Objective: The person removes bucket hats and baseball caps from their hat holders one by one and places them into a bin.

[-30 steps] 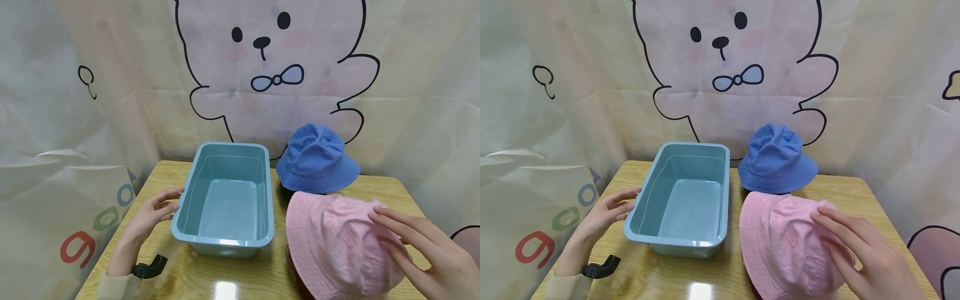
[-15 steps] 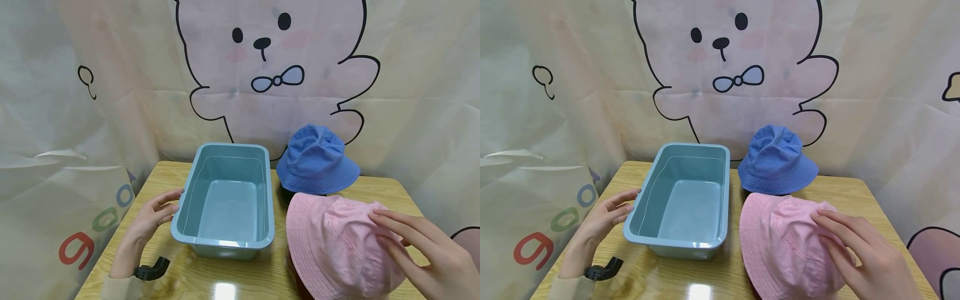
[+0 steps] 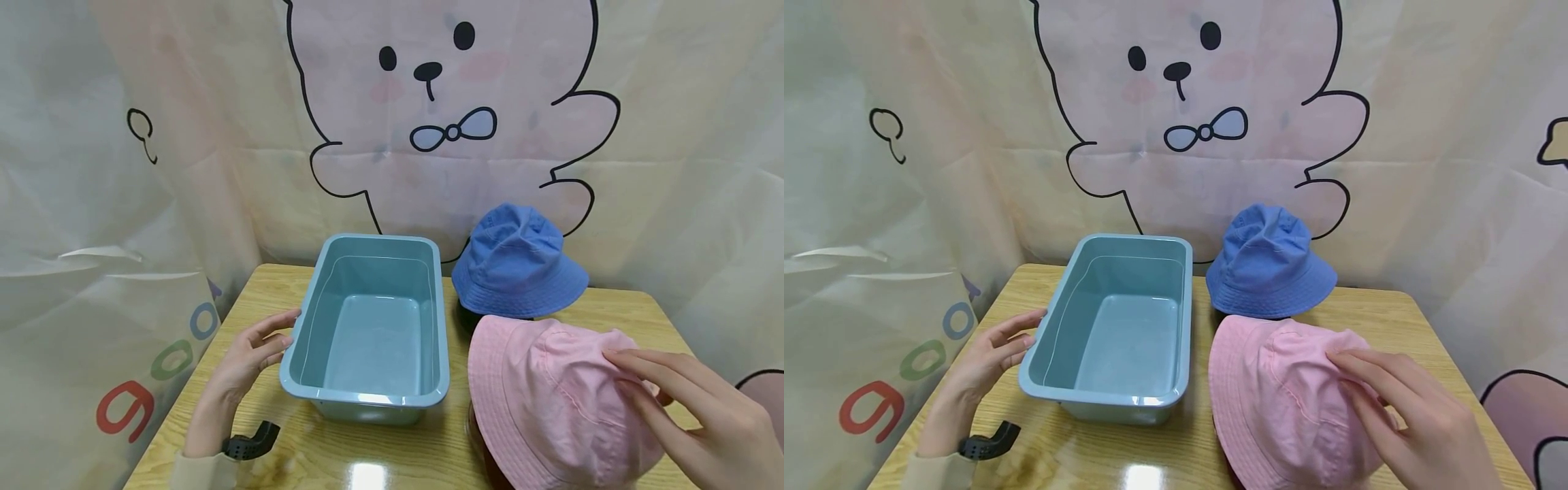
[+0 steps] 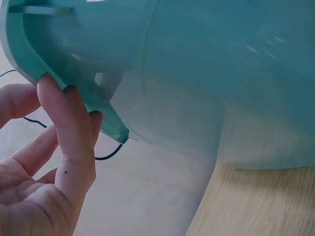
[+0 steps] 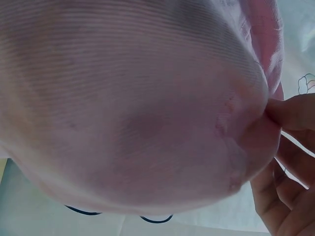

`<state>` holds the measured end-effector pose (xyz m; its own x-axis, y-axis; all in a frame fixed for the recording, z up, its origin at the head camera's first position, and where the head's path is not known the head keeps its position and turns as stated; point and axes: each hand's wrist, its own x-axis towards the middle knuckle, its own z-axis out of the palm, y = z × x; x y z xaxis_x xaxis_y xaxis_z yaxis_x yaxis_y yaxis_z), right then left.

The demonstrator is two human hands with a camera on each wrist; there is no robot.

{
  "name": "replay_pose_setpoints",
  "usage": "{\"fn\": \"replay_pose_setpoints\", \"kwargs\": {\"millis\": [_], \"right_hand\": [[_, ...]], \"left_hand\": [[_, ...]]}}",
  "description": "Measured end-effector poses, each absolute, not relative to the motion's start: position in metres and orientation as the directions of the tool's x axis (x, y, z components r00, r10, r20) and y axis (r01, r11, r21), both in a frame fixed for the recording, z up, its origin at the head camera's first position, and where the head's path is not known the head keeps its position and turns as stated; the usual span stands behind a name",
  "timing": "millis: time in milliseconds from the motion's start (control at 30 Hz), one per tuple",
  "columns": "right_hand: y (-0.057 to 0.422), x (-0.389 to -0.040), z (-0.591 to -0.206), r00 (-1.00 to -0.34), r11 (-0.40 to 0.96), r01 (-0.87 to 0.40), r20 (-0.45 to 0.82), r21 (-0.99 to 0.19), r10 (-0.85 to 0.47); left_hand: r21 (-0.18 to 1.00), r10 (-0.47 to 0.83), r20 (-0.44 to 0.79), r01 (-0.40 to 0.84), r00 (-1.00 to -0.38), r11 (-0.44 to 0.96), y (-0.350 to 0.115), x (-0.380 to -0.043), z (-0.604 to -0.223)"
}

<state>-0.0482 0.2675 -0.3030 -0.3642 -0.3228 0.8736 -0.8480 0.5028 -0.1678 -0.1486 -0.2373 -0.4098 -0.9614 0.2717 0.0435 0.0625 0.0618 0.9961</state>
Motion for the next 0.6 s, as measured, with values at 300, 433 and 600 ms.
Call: {"fn": "replay_pose_setpoints", "kwargs": {"millis": [300, 433, 600], "right_hand": [[0.2704, -0.0476, -0.3037, -0.395, 0.522, -0.833, 0.858, -0.184, -0.327], [0.2717, -0.0487, -0.3038, -0.394, 0.524, -0.832, 0.858, -0.181, -0.330], [0.2714, -0.0505, -0.3030, -0.389, 0.513, -0.839, 0.859, -0.182, -0.333]], "left_hand": [[0.996, 0.268, 0.050, 0.067, -0.962, 0.055, -0.2378, -0.1492, -0.4117], [0.996, 0.279, 0.065, 0.078, -0.958, 0.036, -0.2376, -0.1498, -0.4128], [0.996, 0.278, 0.072, 0.083, -0.958, 0.028, -0.2378, -0.1501, -0.4143]]}}
